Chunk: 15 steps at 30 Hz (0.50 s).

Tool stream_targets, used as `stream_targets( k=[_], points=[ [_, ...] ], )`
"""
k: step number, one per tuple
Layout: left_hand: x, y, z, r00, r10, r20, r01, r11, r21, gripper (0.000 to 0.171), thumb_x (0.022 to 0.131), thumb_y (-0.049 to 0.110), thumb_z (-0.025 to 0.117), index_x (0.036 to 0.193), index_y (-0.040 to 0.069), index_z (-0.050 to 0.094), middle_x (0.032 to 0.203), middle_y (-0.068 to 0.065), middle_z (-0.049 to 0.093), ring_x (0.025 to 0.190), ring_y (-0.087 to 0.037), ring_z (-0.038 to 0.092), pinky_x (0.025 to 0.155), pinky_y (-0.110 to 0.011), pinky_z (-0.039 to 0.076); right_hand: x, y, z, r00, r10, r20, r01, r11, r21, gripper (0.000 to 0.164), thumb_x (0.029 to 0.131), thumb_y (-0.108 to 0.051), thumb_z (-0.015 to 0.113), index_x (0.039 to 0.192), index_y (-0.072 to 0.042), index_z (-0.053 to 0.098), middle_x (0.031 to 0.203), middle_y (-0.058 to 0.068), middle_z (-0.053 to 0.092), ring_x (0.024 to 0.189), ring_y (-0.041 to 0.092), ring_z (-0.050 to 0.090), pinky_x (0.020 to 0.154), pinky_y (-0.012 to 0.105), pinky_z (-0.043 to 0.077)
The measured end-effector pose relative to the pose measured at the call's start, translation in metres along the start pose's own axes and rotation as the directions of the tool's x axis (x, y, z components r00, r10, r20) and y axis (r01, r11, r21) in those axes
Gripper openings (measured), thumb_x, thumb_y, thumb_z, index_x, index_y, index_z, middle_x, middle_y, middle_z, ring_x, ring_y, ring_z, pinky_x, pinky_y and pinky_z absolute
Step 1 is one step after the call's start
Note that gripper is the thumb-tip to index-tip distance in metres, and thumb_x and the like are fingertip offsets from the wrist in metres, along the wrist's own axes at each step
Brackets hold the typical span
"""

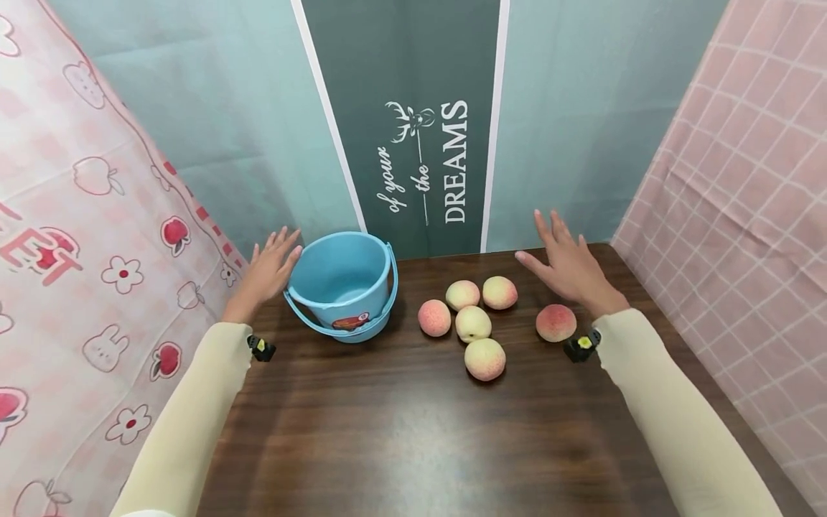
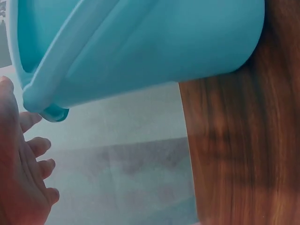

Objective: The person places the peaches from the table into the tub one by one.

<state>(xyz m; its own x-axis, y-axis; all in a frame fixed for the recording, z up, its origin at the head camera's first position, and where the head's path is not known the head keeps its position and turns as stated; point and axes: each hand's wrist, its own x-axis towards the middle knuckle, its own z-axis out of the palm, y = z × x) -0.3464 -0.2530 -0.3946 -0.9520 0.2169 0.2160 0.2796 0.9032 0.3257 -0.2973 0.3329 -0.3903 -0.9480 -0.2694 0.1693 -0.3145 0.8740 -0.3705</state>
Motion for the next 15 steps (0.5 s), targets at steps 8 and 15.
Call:
stream_targets(
  k=[8,15],
  points=[
    [-0.022,0.002,0.007,1.0,0.005,-0.013,-0.007,0.991,-0.133,0.065,0.109,0.05,0.032,0.163,0.014,0.024,0.167,-0.017,0.017,0.156,-0.033,0.006,0.123,-0.057,0.004,-0.048,0.009,0.025,1.0,0.016,0.018,-0.018,0.996,0.085,0.082,0.108,-0.046,0.043,0.163,-0.017,-0.01,0.168,0.009,-0.014,0.154,0.042,-0.002,0.118,0.065,-0.004],
    [-0.035,0.0,0.02,1.0,-0.004,-0.023,-0.001,0.969,-0.247,0.063,0.11,0.046,0.029,0.163,0.014,0.021,0.169,-0.012,0.013,0.156,-0.031,0.005,0.123,-0.055,0.005,-0.083,0.016,0.046,0.999,0.041,-0.011,-0.038,0.987,0.158,0.077,0.109,-0.039,0.043,0.164,-0.017,-0.005,0.169,0.012,-0.01,0.153,0.044,0.001,0.119,0.064,-0.004]
  ],
)
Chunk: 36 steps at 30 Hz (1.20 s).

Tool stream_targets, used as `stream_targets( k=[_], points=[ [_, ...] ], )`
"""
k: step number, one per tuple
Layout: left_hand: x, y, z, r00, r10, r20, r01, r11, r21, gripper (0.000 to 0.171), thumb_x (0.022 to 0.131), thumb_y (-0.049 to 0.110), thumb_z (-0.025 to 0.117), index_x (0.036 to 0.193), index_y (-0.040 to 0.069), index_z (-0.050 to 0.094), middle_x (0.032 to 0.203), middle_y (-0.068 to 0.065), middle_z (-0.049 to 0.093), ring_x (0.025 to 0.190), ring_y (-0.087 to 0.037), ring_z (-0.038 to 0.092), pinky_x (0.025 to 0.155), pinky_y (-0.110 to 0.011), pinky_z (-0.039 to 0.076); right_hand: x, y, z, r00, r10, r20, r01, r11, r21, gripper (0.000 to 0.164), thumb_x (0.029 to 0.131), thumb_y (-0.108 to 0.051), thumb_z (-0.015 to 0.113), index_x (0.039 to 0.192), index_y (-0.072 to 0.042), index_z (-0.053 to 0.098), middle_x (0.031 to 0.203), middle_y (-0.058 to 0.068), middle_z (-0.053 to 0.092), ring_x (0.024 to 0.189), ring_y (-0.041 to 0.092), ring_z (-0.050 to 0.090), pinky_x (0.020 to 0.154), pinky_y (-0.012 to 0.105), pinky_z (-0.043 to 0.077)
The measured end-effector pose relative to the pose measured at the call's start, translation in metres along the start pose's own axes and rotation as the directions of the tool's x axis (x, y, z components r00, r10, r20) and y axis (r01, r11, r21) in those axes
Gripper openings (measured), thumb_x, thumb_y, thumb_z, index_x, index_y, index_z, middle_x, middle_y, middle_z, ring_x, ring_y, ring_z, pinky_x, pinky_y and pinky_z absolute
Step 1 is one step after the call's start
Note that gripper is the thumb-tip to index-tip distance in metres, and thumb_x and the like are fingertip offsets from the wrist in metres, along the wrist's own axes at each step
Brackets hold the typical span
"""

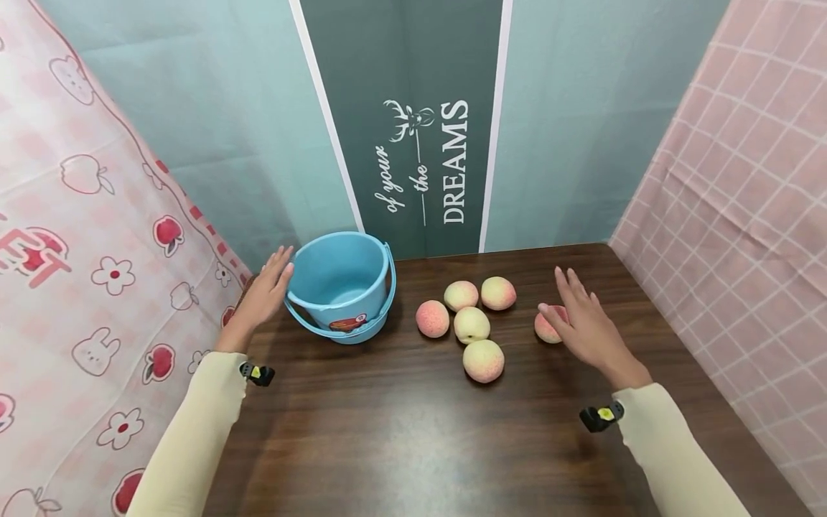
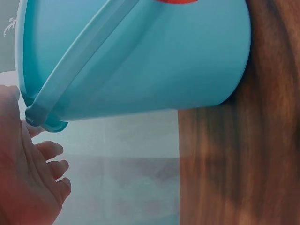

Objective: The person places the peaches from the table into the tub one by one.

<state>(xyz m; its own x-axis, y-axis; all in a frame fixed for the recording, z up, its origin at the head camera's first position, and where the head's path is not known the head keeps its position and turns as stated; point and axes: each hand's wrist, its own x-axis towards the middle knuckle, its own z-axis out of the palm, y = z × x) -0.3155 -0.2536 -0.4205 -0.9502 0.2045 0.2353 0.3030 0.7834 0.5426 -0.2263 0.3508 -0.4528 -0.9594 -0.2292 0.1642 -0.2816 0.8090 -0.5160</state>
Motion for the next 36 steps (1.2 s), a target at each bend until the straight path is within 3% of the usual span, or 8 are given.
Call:
stream_targets(
  k=[6,10,14,19,25,36],
  points=[
    [-0.012,-0.003,0.008,0.999,-0.032,-0.007,0.031,0.997,-0.073,0.064,0.11,0.048,0.03,0.164,0.015,0.018,0.17,-0.004,0.01,0.156,-0.029,0.005,0.122,-0.059,0.008,-0.019,0.008,0.018,0.999,0.019,-0.027,-0.019,1.0,0.024,0.075,0.109,-0.037,0.044,0.164,-0.013,-0.001,0.168,0.018,-0.009,0.146,0.058,0.011,0.115,0.071,0.002],
    [-0.02,-0.003,0.013,1.0,-0.03,-0.009,0.029,0.99,-0.139,0.064,0.11,0.044,0.033,0.164,0.018,0.012,0.17,-0.003,0.009,0.156,-0.029,0.007,0.122,-0.058,0.012,-0.026,0.014,0.028,0.997,0.072,-0.015,-0.072,0.997,0.023,0.078,0.107,-0.04,0.047,0.164,-0.016,-0.001,0.168,0.013,-0.013,0.143,0.062,0.016,0.104,0.081,0.016],
    [-0.024,-0.001,0.016,0.999,-0.022,-0.027,0.016,0.978,-0.208,0.065,0.11,0.041,0.036,0.164,0.019,0.009,0.17,-0.004,0.009,0.156,-0.029,0.011,0.122,-0.055,0.016,-0.032,0.018,0.036,0.994,0.106,0.0,-0.106,0.994,0.01,0.084,0.105,-0.042,0.053,0.164,-0.018,-0.001,0.168,0.011,-0.014,0.141,0.062,0.021,0.097,0.082,0.026],
    [-0.026,0.001,0.019,0.999,-0.011,-0.045,0.0,0.972,-0.233,0.063,0.111,0.03,0.039,0.164,0.016,0.009,0.17,-0.004,0.006,0.156,-0.025,0.006,0.123,-0.053,0.012,-0.037,0.022,0.044,0.993,0.117,0.003,-0.117,0.993,0.03,0.088,0.103,-0.044,0.057,0.164,-0.018,-0.001,0.168,0.013,-0.013,0.141,0.063,0.022,0.097,0.082,0.027],
    [-0.03,0.002,0.02,0.998,0.009,-0.069,-0.024,0.974,-0.223,0.062,0.11,0.02,0.041,0.164,0.014,0.011,0.17,-0.002,0.006,0.156,-0.03,0.006,0.123,-0.055,0.012,-0.035,0.027,0.053,0.994,0.111,-0.012,-0.11,0.993,0.038,0.089,0.102,-0.042,0.06,0.164,-0.014,0.004,0.168,0.016,-0.011,0.141,0.063,0.021,0.097,0.082,0.026],
    [-0.042,0.01,0.025,0.998,0.022,-0.065,-0.038,0.969,-0.245,0.063,0.11,0.019,0.042,0.164,0.021,0.009,0.17,0.004,0.005,0.156,-0.026,0.004,0.122,-0.056,0.012,-0.029,0.035,0.061,0.993,0.103,-0.059,-0.101,0.994,0.034,0.091,0.101,-0.041,0.062,0.164,-0.008,0.006,0.168,0.021,-0.006,0.141,0.061,0.024,0.099,0.08,0.028]
  ],
)
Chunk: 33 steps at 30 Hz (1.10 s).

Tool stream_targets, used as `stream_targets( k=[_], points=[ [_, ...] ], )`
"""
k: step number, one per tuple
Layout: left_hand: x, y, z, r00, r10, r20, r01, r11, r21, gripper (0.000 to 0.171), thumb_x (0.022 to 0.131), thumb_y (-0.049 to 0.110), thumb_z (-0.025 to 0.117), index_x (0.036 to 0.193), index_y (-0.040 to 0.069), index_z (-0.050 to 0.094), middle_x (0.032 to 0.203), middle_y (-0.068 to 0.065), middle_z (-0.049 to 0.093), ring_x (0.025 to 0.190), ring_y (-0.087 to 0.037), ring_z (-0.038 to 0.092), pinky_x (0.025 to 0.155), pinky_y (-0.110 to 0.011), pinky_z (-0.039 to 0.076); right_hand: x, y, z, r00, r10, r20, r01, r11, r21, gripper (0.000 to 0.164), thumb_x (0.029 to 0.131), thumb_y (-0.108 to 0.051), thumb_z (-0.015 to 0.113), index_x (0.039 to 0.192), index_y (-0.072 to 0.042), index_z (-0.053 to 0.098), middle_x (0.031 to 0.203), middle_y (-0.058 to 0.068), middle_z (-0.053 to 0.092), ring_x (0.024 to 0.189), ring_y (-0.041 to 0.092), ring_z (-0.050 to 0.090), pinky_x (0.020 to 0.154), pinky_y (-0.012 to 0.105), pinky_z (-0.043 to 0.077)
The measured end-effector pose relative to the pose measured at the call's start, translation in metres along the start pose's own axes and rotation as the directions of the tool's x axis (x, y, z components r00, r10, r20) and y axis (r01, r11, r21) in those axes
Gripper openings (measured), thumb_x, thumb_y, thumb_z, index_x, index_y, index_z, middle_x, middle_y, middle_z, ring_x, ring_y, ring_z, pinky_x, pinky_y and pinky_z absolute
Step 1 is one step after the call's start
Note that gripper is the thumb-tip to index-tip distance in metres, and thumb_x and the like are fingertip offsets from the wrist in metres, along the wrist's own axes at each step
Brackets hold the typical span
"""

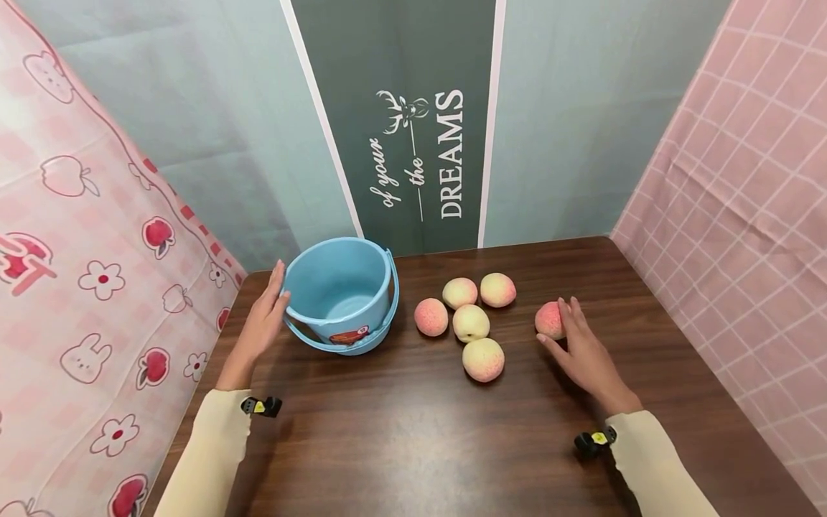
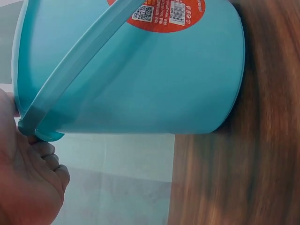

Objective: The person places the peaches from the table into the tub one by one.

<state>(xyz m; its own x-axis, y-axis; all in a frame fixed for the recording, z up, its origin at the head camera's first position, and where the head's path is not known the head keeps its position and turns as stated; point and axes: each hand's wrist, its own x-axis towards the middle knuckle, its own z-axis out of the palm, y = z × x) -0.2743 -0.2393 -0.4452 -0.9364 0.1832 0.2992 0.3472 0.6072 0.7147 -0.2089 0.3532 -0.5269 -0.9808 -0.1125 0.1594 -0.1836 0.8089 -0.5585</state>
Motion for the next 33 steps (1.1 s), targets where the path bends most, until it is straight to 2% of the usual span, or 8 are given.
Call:
stream_targets(
  k=[6,11,15,20,25,30,33],
  points=[
    [-0.008,0.004,0.005,0.999,0.017,-0.03,-0.017,1.0,-0.015,0.062,0.109,0.016,0.042,0.164,0.017,0.012,0.17,0.004,0.006,0.156,-0.024,0.005,0.123,-0.054,0.011,0.009,-0.004,0.004,0.999,0.024,-0.023,-0.024,1.0,0.001,0.092,0.101,-0.043,0.062,0.163,-0.006,0.005,0.168,0.021,-0.007,0.141,0.061,0.023,0.101,0.079,0.027],
    [-0.017,0.009,0.007,0.999,0.04,-0.024,-0.041,0.999,-0.017,0.063,0.108,0.012,0.044,0.163,0.011,0.013,0.17,0.003,0.005,0.156,-0.024,0.004,0.122,-0.055,0.012,0.011,-0.006,0.008,0.999,0.007,-0.045,-0.007,1.0,0.001,0.09,0.101,-0.04,0.063,0.163,-0.003,0.008,0.166,0.025,-0.005,0.14,0.063,0.024,0.099,0.08,0.027],
    [-0.023,0.012,0.008,0.997,0.077,-0.003,-0.077,0.997,0.001,0.066,0.108,0.01,0.044,0.164,0.015,0.01,0.17,0.006,0.002,0.156,-0.022,0.002,0.122,-0.056,0.013,0.01,-0.004,0.01,0.997,-0.007,-0.078,0.008,1.0,0.003,0.087,0.101,-0.036,0.064,0.162,-0.002,0.013,0.165,0.029,0.0,0.142,0.062,0.021,0.1,0.08,0.025],
    [-0.027,0.016,0.007,0.991,0.133,0.02,-0.134,0.989,0.063,0.069,0.106,0.007,0.045,0.164,0.02,0.009,0.17,0.006,0.001,0.157,-0.024,0.001,0.12,-0.058,0.015,0.01,-0.004,0.012,0.996,0.004,-0.093,-0.005,1.0,-0.01,0.085,0.101,-0.037,0.063,0.162,-0.004,0.015,0.165,0.03,0.002,0.142,0.061,0.021,0.1,0.08,0.025],
    [-0.032,0.02,0.006,0.986,0.16,0.037,-0.164,0.98,0.117,0.069,0.106,0.007,0.045,0.164,0.018,0.011,0.171,-0.003,0.004,0.156,-0.031,0.003,0.119,-0.061,0.017,0.011,-0.005,0.014,0.994,0.001,-0.105,-0.003,1.0,-0.02,0.085,0.1,-0.036,0.065,0.162,-0.003,0.017,0.165,0.031,0.004,0.141,0.061,0.023,0.099,0.08,0.027],
    [-0.036,0.025,0.006,0.988,0.144,0.059,-0.152,0.974,0.168,0.064,0.109,0.026,0.043,0.164,0.012,0.012,0.171,-0.001,0.003,0.157,-0.027,0.002,0.118,-0.061,0.02,0.012,-0.006,0.017,0.992,-0.008,-0.126,0.005,1.0,-0.024,0.085,0.099,-0.033,0.067,0.161,-0.002,0.018,0.164,0.032,0.004,0.142,0.06,0.023,0.099,0.079,0.029],
    [-0.039,0.03,0.005,0.99,0.126,0.066,-0.137,0.967,0.215,0.067,0.109,0.04,0.04,0.163,0.01,0.014,0.171,0.002,0.003,0.156,-0.025,0.004,0.117,-0.06,0.023,0.012,-0.006,0.019,0.991,0.001,-0.133,-0.005,1.0,-0.028,0.086,0.098,-0.032,0.069,0.161,-0.003,0.018,0.164,0.033,0.007,0.145,0.058,0.02,0.1,0.078,0.028]
  ],
)
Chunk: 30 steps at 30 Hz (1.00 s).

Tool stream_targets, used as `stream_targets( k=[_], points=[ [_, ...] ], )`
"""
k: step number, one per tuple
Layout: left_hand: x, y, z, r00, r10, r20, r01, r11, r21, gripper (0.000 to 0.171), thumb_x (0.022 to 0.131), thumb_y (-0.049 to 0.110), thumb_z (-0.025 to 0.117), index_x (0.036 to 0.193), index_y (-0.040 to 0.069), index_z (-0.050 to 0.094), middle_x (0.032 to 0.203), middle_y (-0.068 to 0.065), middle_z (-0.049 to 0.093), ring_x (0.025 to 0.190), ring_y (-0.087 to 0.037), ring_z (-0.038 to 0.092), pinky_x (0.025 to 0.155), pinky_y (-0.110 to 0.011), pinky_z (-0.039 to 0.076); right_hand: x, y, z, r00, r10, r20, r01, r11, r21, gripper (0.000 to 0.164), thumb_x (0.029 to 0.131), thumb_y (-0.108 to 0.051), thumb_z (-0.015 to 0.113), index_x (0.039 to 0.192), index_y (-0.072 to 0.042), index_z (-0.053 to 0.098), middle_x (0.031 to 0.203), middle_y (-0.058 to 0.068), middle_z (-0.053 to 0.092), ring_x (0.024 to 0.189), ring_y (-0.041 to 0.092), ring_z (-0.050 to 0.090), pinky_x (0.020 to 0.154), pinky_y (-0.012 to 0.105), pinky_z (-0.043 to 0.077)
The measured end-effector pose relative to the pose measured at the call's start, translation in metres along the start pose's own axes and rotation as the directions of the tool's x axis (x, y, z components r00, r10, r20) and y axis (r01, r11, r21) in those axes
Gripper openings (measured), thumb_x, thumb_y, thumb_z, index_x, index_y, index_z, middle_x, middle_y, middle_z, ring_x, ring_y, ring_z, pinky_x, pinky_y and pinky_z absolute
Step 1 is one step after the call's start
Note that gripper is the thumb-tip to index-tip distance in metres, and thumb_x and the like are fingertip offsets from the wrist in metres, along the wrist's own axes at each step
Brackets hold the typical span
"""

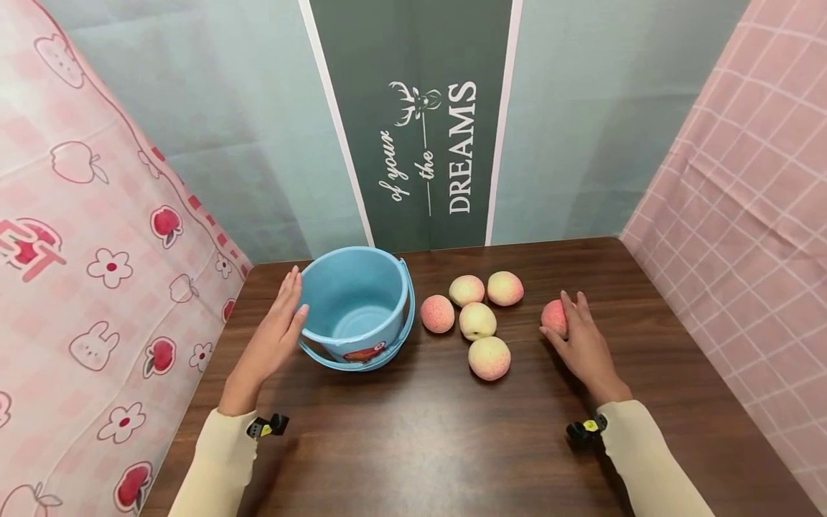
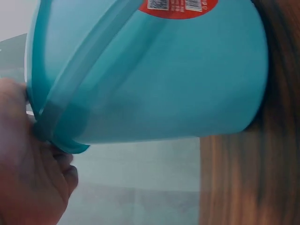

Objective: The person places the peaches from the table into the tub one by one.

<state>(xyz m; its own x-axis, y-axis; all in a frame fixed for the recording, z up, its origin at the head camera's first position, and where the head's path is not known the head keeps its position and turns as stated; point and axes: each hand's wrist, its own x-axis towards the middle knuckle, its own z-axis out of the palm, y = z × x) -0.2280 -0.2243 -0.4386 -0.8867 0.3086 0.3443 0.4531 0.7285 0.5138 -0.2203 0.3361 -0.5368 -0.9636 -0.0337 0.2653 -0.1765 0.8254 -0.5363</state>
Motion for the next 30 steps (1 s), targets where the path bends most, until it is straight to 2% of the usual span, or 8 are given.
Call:
stream_targets(
  k=[4,12,20,26,27,28,30],
  points=[
    [0.0,0.004,-0.002,1.0,-0.02,0.019,0.019,0.999,0.044,0.07,0.109,0.046,0.038,0.163,0.01,0.014,0.171,0.0,0.005,0.156,-0.027,0.009,0.117,-0.059,0.025,0.002,0.0,0.001,1.0,0.015,-0.017,-0.015,1.0,-0.01,0.086,0.096,-0.028,0.072,0.161,-0.002,0.022,0.161,0.036,0.016,0.144,0.058,0.023,0.102,0.078,0.027],
    [-0.002,0.004,-0.004,0.997,-0.051,0.06,0.051,0.999,0.015,0.069,0.109,0.04,0.041,0.163,0.01,0.011,0.171,-0.001,0.005,0.157,-0.024,0.006,0.119,-0.056,0.021,0.006,-0.002,0.004,0.992,-0.009,-0.127,0.01,1.0,0.001,0.078,0.088,-0.017,0.08,0.153,0.001,0.039,0.145,0.034,0.043,0.127,0.057,0.044,0.1,0.073,0.036],
    [0.002,0.007,-0.001,0.998,-0.041,0.053,0.042,0.999,-0.014,0.07,0.109,0.044,0.039,0.163,0.011,0.011,0.17,0.004,0.003,0.156,-0.026,0.007,0.12,-0.055,0.021,0.008,-0.01,0.005,0.985,0.005,-0.174,0.007,0.998,0.069,0.075,0.085,-0.016,0.083,0.148,0.002,0.046,0.142,0.034,0.048,0.128,0.054,0.046,0.101,0.071,0.036],
    [0.002,0.007,0.0,0.998,-0.043,0.042,0.044,0.999,-0.025,0.069,0.109,0.042,0.039,0.164,0.011,0.011,0.171,0.004,0.003,0.157,-0.024,0.006,0.12,-0.054,0.021,0.017,-0.03,0.004,0.978,0.002,-0.208,0.021,0.994,0.108,0.076,0.084,-0.018,0.085,0.149,-0.005,0.049,0.144,0.028,0.051,0.128,0.05,0.05,0.1,0.067,0.04],
    [0.002,0.007,0.0,0.998,-0.044,0.042,0.045,0.999,-0.028,0.069,0.109,0.042,0.039,0.164,0.011,0.01,0.171,0.003,0.003,0.157,-0.024,0.006,0.12,-0.054,0.021,0.018,-0.034,0.004,0.976,-0.004,-0.216,0.029,0.993,0.111,0.076,0.084,-0.018,0.085,0.15,-0.006,0.049,0.144,0.027,0.051,0.127,0.049,0.051,0.099,0.065,0.043],
    [0.002,0.007,0.001,0.998,-0.043,0.041,0.045,0.999,-0.03,0.069,0.109,0.042,0.039,0.164,0.011,0.01,0.171,0.003,0.003,0.157,-0.024,0.006,0.12,-0.054,0.021,0.02,-0.039,0.003,0.975,-0.009,-0.223,0.035,0.993,0.113,0.076,0.084,-0.017,0.085,0.15,-0.008,0.049,0.144,0.025,0.052,0.126,0.047,0.052,0.1,0.057,0.046],
    [0.003,0.006,0.001,0.998,-0.048,0.041,0.049,0.998,-0.036,0.069,0.109,0.043,0.039,0.164,0.011,0.01,0.171,0.004,0.002,0.157,-0.022,0.005,0.12,-0.054,0.021,0.023,-0.048,0.001,0.972,-0.02,-0.235,0.049,0.992,0.119,0.076,0.083,-0.017,0.086,0.15,-0.01,0.05,0.144,0.023,0.054,0.124,0.044,0.055,0.1,0.034,0.049]
  ],
)
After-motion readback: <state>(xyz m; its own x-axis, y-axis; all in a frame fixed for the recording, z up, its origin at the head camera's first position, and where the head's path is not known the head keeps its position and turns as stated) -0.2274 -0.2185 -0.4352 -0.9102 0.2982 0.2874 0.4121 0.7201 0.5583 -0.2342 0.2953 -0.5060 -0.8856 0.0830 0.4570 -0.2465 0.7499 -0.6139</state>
